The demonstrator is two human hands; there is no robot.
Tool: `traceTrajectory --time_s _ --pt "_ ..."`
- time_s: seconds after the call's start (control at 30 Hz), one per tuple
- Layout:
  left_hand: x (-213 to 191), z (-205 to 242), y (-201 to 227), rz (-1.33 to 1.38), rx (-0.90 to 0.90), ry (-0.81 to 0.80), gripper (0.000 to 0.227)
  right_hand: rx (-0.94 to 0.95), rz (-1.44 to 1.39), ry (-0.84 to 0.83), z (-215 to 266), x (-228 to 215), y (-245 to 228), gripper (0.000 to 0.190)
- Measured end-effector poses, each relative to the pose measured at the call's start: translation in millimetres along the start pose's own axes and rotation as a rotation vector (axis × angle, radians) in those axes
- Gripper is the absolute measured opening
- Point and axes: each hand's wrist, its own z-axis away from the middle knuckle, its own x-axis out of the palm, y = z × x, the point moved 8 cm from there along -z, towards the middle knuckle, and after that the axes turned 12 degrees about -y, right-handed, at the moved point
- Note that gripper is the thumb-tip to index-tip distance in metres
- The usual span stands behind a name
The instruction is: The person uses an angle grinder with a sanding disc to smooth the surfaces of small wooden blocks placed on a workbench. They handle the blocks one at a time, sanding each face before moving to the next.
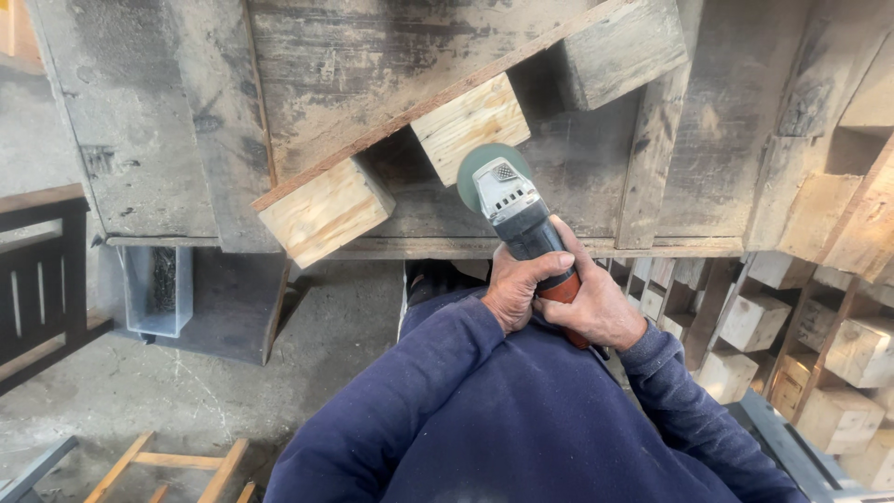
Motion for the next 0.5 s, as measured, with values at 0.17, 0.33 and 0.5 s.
traceTrajectory --time_s 0.17,0.33,0.5 --pt "11.2 -19.1 -4.6 -0.009 -0.001 -0.013 0.051 -0.05 -0.07 -0.001 -1.9 -17.9 5.6 0.115" --pt "19.7 -31.2 -7.7 -0.013 -0.007 0.016 0.053 -0.065 -0.06 0.022 1.4 -33.7 5.8 0.113" --pt "30.1 -43.9 -4.1 -0.04 -0.011 0.001 0.051 -0.038 -0.035 0.053 2.1 -48.8 -3.6 0.112"
